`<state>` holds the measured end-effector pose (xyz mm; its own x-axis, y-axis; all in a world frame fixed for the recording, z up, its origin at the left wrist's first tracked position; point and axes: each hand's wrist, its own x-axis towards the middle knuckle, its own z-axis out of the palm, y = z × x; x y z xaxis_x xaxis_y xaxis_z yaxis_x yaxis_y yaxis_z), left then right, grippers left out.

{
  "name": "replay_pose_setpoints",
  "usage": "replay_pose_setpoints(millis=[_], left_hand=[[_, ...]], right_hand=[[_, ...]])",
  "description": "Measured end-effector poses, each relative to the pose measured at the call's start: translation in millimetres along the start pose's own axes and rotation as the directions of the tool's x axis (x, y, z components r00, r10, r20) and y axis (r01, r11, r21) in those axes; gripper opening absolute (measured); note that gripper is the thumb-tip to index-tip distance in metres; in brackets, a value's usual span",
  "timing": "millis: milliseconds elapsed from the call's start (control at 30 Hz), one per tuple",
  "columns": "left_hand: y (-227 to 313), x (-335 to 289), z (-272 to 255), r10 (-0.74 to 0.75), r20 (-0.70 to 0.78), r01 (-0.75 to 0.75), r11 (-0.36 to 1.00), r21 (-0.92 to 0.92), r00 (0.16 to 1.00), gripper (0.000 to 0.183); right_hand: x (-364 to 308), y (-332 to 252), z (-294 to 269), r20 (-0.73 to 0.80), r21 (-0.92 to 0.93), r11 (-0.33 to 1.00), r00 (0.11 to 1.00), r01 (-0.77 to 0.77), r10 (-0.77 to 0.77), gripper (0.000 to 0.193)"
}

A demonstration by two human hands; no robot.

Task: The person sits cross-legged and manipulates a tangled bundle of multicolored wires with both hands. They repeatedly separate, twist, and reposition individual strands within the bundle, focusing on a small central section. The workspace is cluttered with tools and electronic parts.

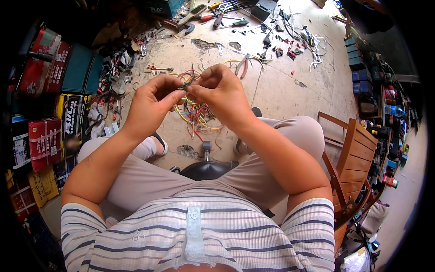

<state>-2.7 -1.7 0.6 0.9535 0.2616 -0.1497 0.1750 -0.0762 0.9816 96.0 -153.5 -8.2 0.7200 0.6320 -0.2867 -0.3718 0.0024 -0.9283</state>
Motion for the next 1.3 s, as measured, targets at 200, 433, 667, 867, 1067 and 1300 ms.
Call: replay_pose_setpoints(millis=[200,433,667,867,1067,1300], left_hand=[[8,0,-1,-0.065,0.06,0.069,0.994,-0.079,0.996,0.011],[0,2,-6,-0.134,0.078,0.148,0.966,-0.214,0.988,0.011],[3,1,-8,-0.147,0.187,0.191,0.95,-0.247,0.971,0.011],[-1,3,-10,-0.099,0.192,0.142,0.964,-0.226,0.976,0.01],[1,2,-10,-0.012,0.19,0.045,0.984,-0.169,0.982,0.012],[-3,1,-9,0.039,0.186,-0.018,0.994,-0.109,0.982,0.012]], right_hand=[[-1,-2,1,0.024,-0.003,1.0,1.0,0.002,-0.002,0.031],[-3,-9,-2,0.139,0.105,0.985,0.983,-0.137,0.122,0.031],[-3,-13,-4,0.178,0.064,0.969,0.958,-0.241,0.226,0.024],[-5,-19,-5,0.204,-0.086,0.97,0.949,-0.229,0.242,0.023],[-2,-13,-7,0.139,-0.375,0.926,0.99,0.05,0.003,0.024],[0,-15,-16,0.203,-0.332,0.943,0.975,-0.016,0.088,0.022]])
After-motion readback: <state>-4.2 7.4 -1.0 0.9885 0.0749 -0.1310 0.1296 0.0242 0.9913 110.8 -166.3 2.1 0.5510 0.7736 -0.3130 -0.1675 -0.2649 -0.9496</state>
